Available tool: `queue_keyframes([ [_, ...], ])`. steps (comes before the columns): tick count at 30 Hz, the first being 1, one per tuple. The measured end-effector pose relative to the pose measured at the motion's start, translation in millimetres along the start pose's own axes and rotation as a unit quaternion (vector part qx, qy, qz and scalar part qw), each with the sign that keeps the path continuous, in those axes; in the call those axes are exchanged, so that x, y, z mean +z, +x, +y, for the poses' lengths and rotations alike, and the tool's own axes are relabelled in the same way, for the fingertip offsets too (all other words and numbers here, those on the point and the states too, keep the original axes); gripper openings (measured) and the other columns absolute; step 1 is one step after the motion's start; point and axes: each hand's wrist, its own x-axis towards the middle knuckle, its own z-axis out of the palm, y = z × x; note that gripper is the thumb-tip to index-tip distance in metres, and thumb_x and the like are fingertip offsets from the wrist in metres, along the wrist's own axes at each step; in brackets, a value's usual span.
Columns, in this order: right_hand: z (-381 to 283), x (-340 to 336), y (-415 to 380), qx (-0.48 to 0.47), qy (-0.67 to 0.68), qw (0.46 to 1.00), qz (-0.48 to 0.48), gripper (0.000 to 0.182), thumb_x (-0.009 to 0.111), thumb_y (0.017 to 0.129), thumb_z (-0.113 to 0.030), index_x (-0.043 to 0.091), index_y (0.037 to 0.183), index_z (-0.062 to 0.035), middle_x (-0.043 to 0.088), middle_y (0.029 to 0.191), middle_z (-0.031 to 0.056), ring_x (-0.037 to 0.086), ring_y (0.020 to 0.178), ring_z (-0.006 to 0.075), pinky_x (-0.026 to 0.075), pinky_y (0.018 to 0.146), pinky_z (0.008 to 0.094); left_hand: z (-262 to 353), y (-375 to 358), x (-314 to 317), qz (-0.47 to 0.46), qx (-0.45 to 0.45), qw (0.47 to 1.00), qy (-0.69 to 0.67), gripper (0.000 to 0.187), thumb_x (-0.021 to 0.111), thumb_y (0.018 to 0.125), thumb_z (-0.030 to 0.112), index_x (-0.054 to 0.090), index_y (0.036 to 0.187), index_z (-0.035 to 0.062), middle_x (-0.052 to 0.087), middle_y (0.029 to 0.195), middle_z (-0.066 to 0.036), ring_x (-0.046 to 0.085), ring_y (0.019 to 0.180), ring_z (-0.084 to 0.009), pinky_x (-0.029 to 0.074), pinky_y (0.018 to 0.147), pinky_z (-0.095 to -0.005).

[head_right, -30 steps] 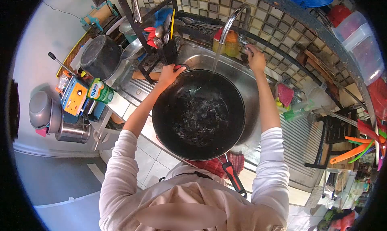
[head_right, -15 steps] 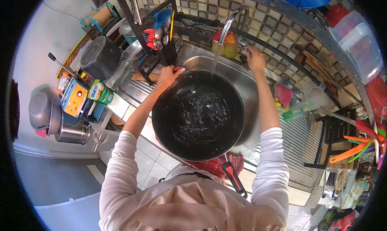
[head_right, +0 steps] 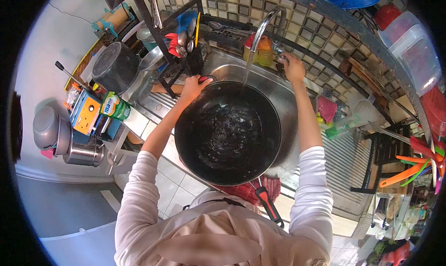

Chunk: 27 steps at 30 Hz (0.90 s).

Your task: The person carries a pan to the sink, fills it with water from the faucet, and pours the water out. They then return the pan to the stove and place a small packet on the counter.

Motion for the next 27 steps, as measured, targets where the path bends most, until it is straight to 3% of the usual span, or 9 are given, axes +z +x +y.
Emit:
queue_keyframes([
  [5,1,2,1,-0.005,-0.001,1.000,-0.002,0.020,0.056,0.076,-0.023,0.057,0.096,-0.0212,0.058,0.097,0.0056,0.056,0.082,0.0307,0.046,0.069,0.0392,3,-1,-3,-0.007,0.001,1.000,-0.020,0.049,0.060,0.070,0.045,0.056,0.074,-0.0039,0.056,0.067,-0.023,0.056,0.068,-0.0377,0.045,0.062,-0.0421],
  [7,-1,0,0,0.003,-0.003,1.000,-0.007,0.020,0.055,0.076,-0.023,0.057,0.096,-0.0212,0.058,0.097,0.0056,0.056,0.082,0.0306,0.046,0.069,0.0392,1,-3,0,0.044,0.050,0.996,-0.057,0.042,0.062,0.071,0.040,0.054,0.071,-0.0011,0.054,0.061,-0.021,0.055,0.060,-0.0367,0.042,0.054,-0.0402],
  [10,4,5,1,0.002,0.000,1.000,-0.003,0.020,0.055,0.076,-0.023,0.057,0.095,-0.0211,0.058,0.097,0.0054,0.056,0.082,0.0304,0.046,0.069,0.0391,-2,-1,3,0.045,0.061,0.995,-0.063,0.039,0.061,0.072,0.038,0.053,0.073,-0.0005,0.054,0.061,-0.020,0.054,0.060,-0.0370,0.042,0.053,-0.0395],
  [21,3,1,2,-0.007,-0.004,1.000,-0.010,0.021,0.055,0.076,-0.024,0.056,0.097,-0.0223,0.058,0.098,0.0063,0.056,0.084,0.0300,0.046,0.070,0.0392,1,-1,2,0.030,0.047,0.998,-0.040,0.041,0.061,0.073,0.039,0.054,0.073,-0.0018,0.053,0.061,-0.021,0.054,0.060,-0.0375,0.041,0.053,-0.0397],
  [23,-3,-3,2,0.035,-0.017,0.998,-0.043,0.021,0.055,0.077,-0.022,0.057,0.097,-0.0161,0.056,0.103,0.0068,0.053,0.091,0.0295,0.043,0.077,0.0366,1,-1,2,0.028,0.044,0.998,-0.033,0.042,0.060,0.073,0.040,0.054,0.073,-0.0018,0.053,0.061,-0.021,0.054,0.060,-0.0375,0.041,0.053,-0.0397],
  [27,-6,-7,3,0.043,-0.019,0.998,-0.052,0.021,0.055,0.077,-0.022,0.057,0.097,-0.0163,0.056,0.102,0.0063,0.054,0.090,0.0298,0.044,0.075,0.0371,2,-2,0,0.015,0.033,0.999,-0.038,0.044,0.059,0.073,0.042,0.055,0.077,-0.0012,0.055,0.065,-0.022,0.055,0.065,-0.0375,0.043,0.058,-0.0414],
])
